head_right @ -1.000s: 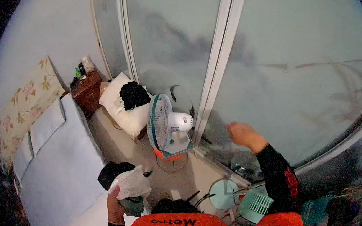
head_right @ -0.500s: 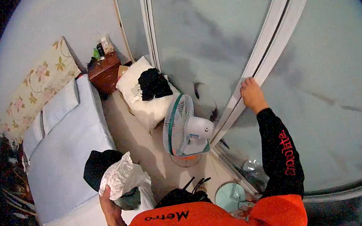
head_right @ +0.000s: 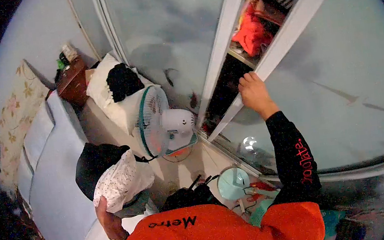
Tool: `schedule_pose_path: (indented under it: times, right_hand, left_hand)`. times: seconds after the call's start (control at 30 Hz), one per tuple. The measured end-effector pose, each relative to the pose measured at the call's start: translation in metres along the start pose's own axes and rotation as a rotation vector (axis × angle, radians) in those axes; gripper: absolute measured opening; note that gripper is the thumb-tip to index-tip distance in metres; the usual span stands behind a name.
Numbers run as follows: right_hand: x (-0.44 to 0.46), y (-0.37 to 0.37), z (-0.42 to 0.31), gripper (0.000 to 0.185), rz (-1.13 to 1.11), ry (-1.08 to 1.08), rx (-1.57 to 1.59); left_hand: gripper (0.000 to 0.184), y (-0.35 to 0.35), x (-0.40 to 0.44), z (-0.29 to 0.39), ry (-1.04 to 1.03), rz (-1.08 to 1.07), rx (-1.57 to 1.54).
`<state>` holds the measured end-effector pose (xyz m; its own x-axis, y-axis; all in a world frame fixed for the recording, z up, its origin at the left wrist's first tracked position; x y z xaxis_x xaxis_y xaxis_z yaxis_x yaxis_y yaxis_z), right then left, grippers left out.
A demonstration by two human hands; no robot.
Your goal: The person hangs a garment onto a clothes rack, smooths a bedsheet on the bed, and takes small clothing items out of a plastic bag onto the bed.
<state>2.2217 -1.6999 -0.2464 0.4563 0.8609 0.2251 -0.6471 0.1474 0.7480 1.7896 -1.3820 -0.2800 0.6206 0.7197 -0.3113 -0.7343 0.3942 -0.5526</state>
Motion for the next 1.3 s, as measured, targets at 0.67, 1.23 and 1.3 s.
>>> schedule_pose_path:
  times: [0.67, 1.23, 1.3]
  right_hand:
    - [-0.263, 0.064, 0.024, 0.034, -0.462, -0.277, -0.247]
    - [-0.099, 0.212, -0.143, 0.079, -0.33, -0.528, 2.595]
    - [-0.075, 0.21, -0.169, 0.071, 0.008, -0.534, 2.831]
  left_hand:
    - [0.029, -0.056, 0.038, 0.009, 0.413, -0.451, 0.061]
    - [0.048, -0.154, 0.009, -0.052, -0.485, -1.051, 0.705]
    - [0.044, -0.156, -0.001, -0.058, -0.754, -1.223, 0.984]
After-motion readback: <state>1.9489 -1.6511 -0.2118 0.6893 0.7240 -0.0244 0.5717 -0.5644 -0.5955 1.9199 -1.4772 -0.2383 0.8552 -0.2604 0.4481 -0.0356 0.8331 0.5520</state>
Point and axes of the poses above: each hand's wrist, its own x-axis towards the middle knuckle, its own y-axis out of the back of the hand, z = x × y, the point moved 1 cm from there along x, towards the middle knuckle, and after that the axes turned 12 degrees about -x, right-handed, at the moved point
